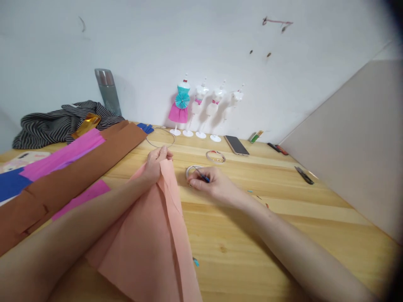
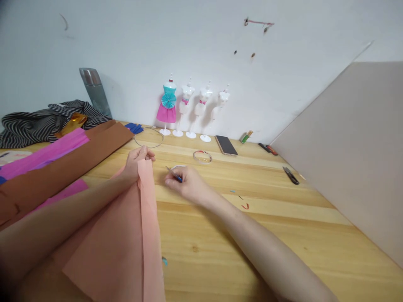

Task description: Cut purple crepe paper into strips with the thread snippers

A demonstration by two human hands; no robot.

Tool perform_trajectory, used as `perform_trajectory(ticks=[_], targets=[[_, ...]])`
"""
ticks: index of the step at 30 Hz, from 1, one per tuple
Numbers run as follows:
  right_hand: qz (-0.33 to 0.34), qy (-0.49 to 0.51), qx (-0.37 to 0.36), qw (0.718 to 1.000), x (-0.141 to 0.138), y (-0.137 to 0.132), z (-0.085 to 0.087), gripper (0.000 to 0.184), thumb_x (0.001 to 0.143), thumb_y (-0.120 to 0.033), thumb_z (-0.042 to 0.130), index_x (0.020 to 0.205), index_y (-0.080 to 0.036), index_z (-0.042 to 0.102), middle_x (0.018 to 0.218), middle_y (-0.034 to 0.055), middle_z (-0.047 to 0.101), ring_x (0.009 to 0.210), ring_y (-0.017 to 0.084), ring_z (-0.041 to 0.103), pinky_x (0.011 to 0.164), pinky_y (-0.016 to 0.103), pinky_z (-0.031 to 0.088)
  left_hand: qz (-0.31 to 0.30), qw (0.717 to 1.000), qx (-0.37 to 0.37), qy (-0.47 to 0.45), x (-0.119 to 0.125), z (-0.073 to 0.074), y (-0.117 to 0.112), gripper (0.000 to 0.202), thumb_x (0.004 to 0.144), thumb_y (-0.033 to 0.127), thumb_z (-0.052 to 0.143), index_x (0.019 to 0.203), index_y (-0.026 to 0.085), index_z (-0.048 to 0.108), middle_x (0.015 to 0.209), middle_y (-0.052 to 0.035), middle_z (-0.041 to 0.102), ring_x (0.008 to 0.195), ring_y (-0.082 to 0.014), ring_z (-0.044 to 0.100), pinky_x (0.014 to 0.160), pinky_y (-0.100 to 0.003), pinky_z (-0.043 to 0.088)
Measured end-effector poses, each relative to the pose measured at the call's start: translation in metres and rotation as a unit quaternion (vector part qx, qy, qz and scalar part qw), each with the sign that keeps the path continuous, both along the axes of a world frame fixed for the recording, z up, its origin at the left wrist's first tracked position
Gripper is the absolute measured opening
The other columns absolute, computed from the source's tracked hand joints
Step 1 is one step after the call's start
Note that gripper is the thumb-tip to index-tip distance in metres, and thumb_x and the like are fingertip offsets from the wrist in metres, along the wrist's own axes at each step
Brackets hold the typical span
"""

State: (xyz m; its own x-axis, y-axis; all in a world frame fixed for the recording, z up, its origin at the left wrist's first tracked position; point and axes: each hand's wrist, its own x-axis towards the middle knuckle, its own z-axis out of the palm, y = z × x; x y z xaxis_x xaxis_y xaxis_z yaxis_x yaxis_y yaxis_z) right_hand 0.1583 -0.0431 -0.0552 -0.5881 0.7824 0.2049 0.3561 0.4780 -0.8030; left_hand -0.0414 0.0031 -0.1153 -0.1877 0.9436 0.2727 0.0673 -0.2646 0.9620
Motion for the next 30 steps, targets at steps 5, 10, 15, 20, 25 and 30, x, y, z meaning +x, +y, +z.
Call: perform_trajectory(ticks=[5, 10, 15, 20, 25, 30], targets=[[0.102, -0.112, -0.008, 0.988, -0.012, -0.032, 0.004, 0.036, 0.086, -0.028, 0.053, 0.055, -0.018, 0.037, 0.053, -0.0066, 0.030, 0.049, 0.007, 0.028, 0.048, 0.022, 0.023, -0.030, 0.999, 0.020, -0.006, 0.000, -0.002, 0.002, 0.045, 0.085, 0.056, 0.048, 0.078, 0.015, 0.064, 0.070, -0.0037, 0.063, 0.058, -0.0128, 0.052, 0.055, -0.026, 0.039], [0.140, -0.156, 0.064, 0.976, -0.023, -0.058, -0.013, 0.030, 0.085, -0.028, 0.058, 0.060, -0.017, 0.047, 0.060, -0.0017, 0.050, 0.055, 0.008, 0.041, 0.054, 0.022, 0.030, -0.160, 0.987, 0.001, -0.018, -0.001, 0.003, -0.001, 0.047, 0.086, 0.057, 0.048, 0.089, 0.014, 0.067, 0.077, -0.0073, 0.070, 0.071, -0.0166, 0.061, 0.065, -0.027, 0.043], [0.099, -0.165, 0.070, 0.979, -0.025, -0.058, -0.026, 0.025, 0.083, -0.029, 0.060, 0.062, -0.018, 0.050, 0.062, -0.0007, 0.054, 0.057, 0.010, 0.044, 0.053, 0.022, 0.030, -0.250, 0.968, -0.020, -0.017, -0.001, 0.007, -0.008, 0.053, 0.088, 0.059, 0.044, 0.096, 0.014, 0.070, 0.081, -0.0092, 0.073, 0.073, -0.0188, 0.064, 0.066, -0.029, 0.045], [-0.008, -0.124, 0.064, 0.990, -0.025, -0.046, -0.024, 0.027, 0.083, -0.029, 0.060, 0.063, -0.019, 0.044, 0.060, -0.0035, 0.047, 0.053, 0.009, 0.039, 0.051, 0.022, 0.026, -0.244, 0.969, -0.017, -0.023, -0.001, 0.006, -0.009, 0.060, 0.089, 0.062, 0.036, 0.098, 0.013, 0.070, 0.084, -0.0101, 0.072, 0.055, -0.0139, 0.057, 0.053, -0.028, 0.042], [-0.089, -0.118, 0.031, 0.989, -0.027, -0.041, -0.030, 0.028, 0.077, -0.038, 0.066, 0.070, -0.020, 0.046, 0.059, -0.0046, 0.047, 0.052, 0.010, 0.038, 0.050, 0.023, 0.026, -0.253, 0.967, -0.013, -0.043, 0.004, 0.011, -0.012, 0.060, 0.088, 0.063, 0.038, 0.095, 0.012, 0.069, 0.098, -0.0125, 0.071, 0.053, -0.0120, 0.057, 0.051, -0.028, 0.042], [-0.069, -0.088, 0.038, 0.993, -0.030, -0.040, -0.042, 0.019, 0.076, -0.028, 0.064, 0.069, -0.019, 0.049, 0.060, -0.0039, 0.050, 0.054, 0.010, 0.041, 0.053, 0.023, 0.028, -0.183, 0.982, 0.025, -0.027, 0.013, 0.015, -0.017, 0.057, 0.086, 0.061, 0.042, 0.082, 0.011, 0.070, 0.079, -0.0101, 0.071, 0.048, -0.0114, 0.052, 0.051, -0.029, 0.042]])
